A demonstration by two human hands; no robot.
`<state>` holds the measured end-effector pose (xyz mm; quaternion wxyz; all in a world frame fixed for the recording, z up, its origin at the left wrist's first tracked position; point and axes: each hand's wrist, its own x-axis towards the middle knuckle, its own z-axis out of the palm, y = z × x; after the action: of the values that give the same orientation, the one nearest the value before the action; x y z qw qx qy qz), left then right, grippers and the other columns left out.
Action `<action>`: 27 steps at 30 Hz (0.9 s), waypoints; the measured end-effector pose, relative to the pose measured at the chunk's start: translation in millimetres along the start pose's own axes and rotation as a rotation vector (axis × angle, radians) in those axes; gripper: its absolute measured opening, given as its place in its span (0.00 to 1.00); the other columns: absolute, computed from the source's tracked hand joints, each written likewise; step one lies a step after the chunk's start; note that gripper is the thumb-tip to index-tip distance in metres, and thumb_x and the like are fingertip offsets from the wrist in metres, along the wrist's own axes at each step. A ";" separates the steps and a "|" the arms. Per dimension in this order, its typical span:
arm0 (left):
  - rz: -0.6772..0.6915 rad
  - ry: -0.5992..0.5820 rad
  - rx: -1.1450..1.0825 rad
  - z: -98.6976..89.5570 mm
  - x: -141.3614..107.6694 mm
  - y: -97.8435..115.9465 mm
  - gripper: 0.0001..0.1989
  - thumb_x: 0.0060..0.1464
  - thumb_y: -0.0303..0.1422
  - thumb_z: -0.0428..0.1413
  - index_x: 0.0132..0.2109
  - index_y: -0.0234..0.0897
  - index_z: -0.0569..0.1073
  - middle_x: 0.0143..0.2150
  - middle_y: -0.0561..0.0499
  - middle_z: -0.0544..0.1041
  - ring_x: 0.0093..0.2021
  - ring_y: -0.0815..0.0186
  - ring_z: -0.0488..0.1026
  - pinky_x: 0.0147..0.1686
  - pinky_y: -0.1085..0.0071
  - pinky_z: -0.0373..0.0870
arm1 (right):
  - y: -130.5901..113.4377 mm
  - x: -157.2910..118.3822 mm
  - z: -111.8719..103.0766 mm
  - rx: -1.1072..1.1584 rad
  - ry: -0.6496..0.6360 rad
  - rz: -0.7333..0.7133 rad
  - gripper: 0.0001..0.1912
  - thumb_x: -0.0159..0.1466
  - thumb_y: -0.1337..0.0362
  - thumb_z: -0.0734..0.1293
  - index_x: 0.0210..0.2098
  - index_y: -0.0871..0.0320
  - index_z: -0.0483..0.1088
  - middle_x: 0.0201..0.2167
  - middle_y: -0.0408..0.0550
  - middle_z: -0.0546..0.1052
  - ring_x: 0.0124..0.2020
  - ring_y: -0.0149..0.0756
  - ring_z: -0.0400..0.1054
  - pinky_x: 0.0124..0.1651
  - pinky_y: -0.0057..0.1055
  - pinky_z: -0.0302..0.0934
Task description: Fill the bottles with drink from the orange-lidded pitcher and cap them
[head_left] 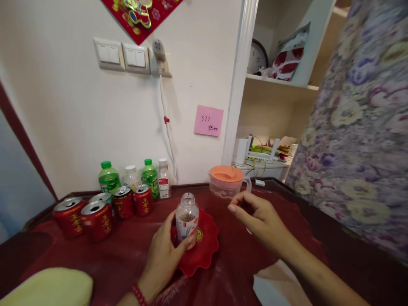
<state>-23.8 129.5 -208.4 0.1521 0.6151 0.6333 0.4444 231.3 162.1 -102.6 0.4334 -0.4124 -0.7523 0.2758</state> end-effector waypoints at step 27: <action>-0.036 -0.011 -0.008 3.0 -4.7 -3.1 0.34 0.56 0.38 0.54 0.67 0.35 0.59 0.67 0.37 0.68 0.66 0.48 0.65 0.64 0.47 0.60 | 12.9 -7.4 -3.3 0.277 -0.303 0.132 0.23 0.56 0.55 0.73 0.51 0.49 0.75 0.42 0.46 0.77 0.42 0.41 0.69 0.43 0.34 0.63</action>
<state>-22.6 126.8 -214.0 0.1659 0.6053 0.6417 0.4408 241.2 162.5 -114.1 0.3490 -0.3513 -0.7350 0.4632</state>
